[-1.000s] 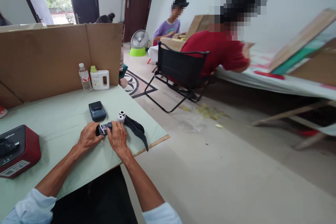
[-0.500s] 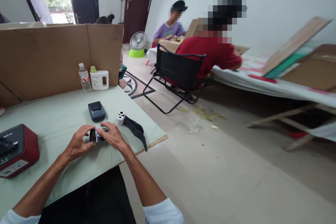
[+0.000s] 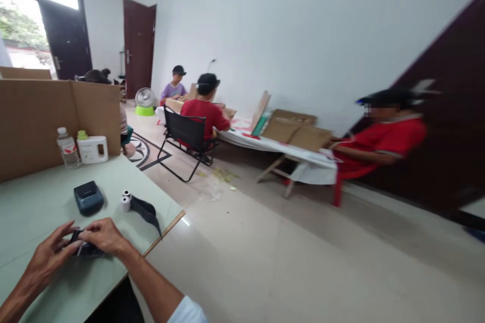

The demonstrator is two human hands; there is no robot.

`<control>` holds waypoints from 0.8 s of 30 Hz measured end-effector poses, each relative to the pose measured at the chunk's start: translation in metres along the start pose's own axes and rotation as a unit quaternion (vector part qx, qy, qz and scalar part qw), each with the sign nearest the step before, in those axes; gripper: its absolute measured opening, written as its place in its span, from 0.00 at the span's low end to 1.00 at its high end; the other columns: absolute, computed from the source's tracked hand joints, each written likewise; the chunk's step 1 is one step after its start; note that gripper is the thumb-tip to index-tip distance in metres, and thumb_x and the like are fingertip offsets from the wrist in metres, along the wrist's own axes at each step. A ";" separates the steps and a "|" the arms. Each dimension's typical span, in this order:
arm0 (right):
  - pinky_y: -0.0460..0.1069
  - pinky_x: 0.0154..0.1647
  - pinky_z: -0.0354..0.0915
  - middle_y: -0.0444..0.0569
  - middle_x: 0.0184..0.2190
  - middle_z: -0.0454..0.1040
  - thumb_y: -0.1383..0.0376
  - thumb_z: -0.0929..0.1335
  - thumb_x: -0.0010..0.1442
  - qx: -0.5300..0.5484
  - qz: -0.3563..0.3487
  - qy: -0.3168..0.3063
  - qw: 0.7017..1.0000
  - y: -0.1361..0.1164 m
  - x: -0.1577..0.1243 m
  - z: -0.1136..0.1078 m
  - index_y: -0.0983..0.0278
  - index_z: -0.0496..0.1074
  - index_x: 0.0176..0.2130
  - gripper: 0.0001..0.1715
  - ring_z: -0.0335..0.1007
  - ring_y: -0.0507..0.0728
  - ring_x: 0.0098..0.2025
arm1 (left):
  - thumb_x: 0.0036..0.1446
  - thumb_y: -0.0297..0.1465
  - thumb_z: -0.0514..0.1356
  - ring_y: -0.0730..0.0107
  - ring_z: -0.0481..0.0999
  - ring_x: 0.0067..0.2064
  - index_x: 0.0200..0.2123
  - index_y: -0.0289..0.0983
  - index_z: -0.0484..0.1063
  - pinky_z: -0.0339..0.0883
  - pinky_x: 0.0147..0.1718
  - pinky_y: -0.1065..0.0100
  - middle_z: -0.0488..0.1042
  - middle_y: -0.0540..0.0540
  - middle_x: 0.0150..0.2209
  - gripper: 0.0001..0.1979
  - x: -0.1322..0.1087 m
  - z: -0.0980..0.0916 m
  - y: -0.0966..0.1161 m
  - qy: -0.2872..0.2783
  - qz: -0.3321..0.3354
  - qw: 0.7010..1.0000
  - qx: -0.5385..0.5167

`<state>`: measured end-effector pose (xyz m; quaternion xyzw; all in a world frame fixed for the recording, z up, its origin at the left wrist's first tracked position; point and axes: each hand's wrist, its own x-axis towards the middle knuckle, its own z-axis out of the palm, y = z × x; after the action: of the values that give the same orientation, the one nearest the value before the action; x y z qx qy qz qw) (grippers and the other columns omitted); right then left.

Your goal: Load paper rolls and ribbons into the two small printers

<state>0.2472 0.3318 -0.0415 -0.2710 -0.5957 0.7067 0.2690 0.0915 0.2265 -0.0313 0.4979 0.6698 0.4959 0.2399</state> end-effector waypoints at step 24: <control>0.43 0.24 0.54 0.36 0.20 0.65 0.60 0.76 0.54 -0.089 0.035 0.046 0.994 0.011 0.014 0.004 0.67 0.76 0.28 0.12 0.57 0.46 0.22 | 0.44 0.49 0.67 0.52 0.87 0.43 0.43 0.42 0.82 0.82 0.40 0.68 0.87 0.48 0.41 0.25 0.015 -0.001 -0.016 0.035 0.031 0.995 0.084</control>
<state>0.2335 0.3373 -0.0528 -0.3469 -0.6330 0.6470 0.2459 0.0776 0.2395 -0.0430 0.5195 0.7012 0.4621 0.1580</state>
